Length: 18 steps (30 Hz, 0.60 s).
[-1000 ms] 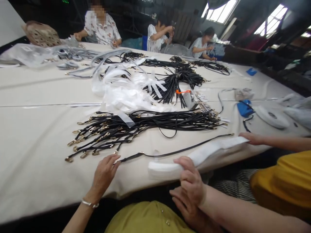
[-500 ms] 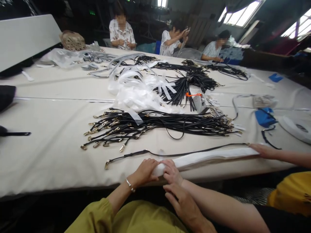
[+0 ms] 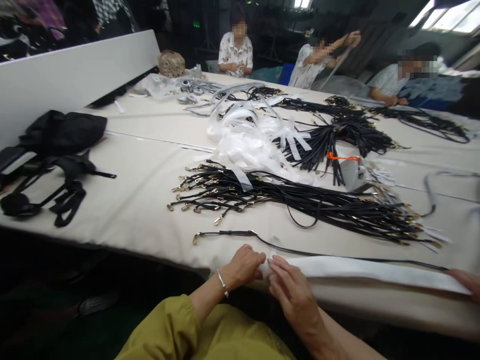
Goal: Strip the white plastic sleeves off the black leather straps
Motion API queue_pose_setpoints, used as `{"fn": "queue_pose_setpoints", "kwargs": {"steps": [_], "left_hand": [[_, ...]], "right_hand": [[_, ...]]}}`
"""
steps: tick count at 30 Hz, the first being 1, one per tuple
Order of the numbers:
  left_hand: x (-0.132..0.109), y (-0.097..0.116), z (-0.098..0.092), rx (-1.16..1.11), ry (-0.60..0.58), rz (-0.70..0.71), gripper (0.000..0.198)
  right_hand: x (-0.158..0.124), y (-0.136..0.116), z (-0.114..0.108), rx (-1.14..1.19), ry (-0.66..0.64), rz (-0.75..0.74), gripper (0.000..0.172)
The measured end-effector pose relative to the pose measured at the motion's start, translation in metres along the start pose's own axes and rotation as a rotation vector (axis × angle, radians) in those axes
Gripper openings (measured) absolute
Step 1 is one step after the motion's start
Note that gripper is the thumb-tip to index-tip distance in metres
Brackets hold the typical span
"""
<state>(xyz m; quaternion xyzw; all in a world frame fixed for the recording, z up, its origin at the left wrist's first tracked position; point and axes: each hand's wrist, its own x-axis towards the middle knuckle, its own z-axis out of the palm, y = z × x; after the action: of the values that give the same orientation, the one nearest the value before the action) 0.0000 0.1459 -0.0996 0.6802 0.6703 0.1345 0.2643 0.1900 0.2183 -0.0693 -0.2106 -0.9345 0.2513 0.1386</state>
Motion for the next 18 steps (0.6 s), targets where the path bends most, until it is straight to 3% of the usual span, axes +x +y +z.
{"fn": "queue_pose_setpoints", "kwargs": {"steps": [3, 6, 8, 11, 14, 18], "left_hand": [[-0.011, 0.005, -0.002, 0.052, 0.037, -0.054, 0.015], [-0.021, 0.002, -0.003, 0.096, 0.095, -0.147, 0.015], [-0.027, -0.007, -0.007, 0.1, 0.124, -0.209, 0.009], [-0.043, -0.028, -0.018, 0.073, 0.169, -0.283, 0.006], [-0.065, -0.058, -0.031, 0.043, 0.236, -0.359, 0.016], [-0.095, -0.097, -0.041, -0.032, 0.416, -0.538, 0.031]], "right_hand": [[0.031, 0.004, 0.011, -0.095, -0.134, -0.024, 0.052], [0.065, 0.0, 0.021, -0.108, -0.467, 0.049, 0.028], [0.086, -0.006, 0.026, -0.116, -0.615, 0.116, 0.022], [0.112, -0.016, 0.037, -0.134, -0.641, 0.114, 0.021], [0.131, -0.022, 0.054, -0.157, -0.604, 0.092, 0.019], [0.143, -0.022, 0.071, -0.182, -0.558, 0.077, 0.021]]}}
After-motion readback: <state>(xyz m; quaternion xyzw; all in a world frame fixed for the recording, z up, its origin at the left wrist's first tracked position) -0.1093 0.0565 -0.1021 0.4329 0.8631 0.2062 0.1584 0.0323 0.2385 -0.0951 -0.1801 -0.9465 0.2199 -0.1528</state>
